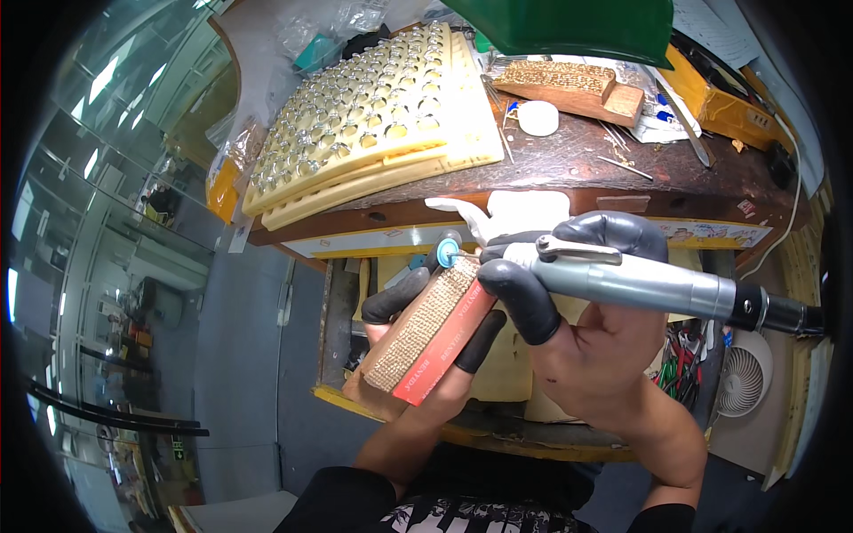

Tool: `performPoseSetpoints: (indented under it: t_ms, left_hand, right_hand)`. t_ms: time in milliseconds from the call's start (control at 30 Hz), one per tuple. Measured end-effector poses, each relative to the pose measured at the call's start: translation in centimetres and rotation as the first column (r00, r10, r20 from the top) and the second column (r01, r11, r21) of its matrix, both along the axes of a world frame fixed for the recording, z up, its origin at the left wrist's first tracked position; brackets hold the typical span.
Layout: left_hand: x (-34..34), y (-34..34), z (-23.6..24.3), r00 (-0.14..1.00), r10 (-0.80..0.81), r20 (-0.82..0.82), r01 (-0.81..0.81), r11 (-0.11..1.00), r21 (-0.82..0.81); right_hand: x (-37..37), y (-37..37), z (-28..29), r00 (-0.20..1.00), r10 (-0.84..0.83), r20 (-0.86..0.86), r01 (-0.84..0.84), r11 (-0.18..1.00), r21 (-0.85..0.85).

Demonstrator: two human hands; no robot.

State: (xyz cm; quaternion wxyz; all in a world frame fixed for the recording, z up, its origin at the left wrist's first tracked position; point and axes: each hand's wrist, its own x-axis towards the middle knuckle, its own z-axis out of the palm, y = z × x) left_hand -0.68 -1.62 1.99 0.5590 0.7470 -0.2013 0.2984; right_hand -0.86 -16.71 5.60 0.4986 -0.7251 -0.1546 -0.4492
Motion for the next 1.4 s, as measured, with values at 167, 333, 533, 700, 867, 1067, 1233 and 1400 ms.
performPoseSetpoints:
  t_ms: [167,333,533,700,867,1067,1233,1400]
  left_hand:
    - [-0.1,-0.3,-0.1,0.999,0.031,0.01,-0.03,0.996,-0.079]
    - [0.1,-0.1,0.1,0.999,-0.047,0.013,0.047,0.997,-0.065]
    - [0.4,0.0,0.1,0.993,-0.106,0.043,0.109,0.992,-0.061]
    - [0.1,-0.1,0.3,0.999,-0.037,0.032,0.037,0.999,-0.019]
    - [0.0,0.1,0.5,0.999,-0.032,0.041,0.028,0.996,0.089]
    - [0.4,-0.1,0.4,0.978,-0.202,0.047,0.203,0.979,-0.016]
    - [0.5,1.4,0.6,0.986,-0.158,0.062,0.143,0.97,0.196]
    - [0.7,1.6,0.7,0.988,-0.152,0.025,0.126,0.891,0.436]
  right_hand:
    - [0.0,-0.1,0.3,1.0,-0.021,0.023,0.021,0.999,-0.04]
    - [0.0,-0.1,0.2,1.0,-0.01,0.019,0.011,1.0,-0.015]
    - [0.0,-0.2,0.2,1.0,-0.019,0.017,0.02,0.999,-0.05]
    - [-0.1,-0.1,0.1,1.0,0.002,-0.012,-0.003,0.999,-0.034]
    - [0.2,-0.6,0.0,1.0,0.024,0.014,-0.024,1.0,0.018]
    - [-0.5,-0.6,0.1,0.992,0.116,-0.049,-0.115,0.993,0.028]
    - [-0.2,-0.6,0.0,0.989,0.147,-0.02,-0.147,0.989,0.003]
    - [-0.3,-0.3,0.0,0.99,0.138,-0.04,-0.137,0.99,0.034]
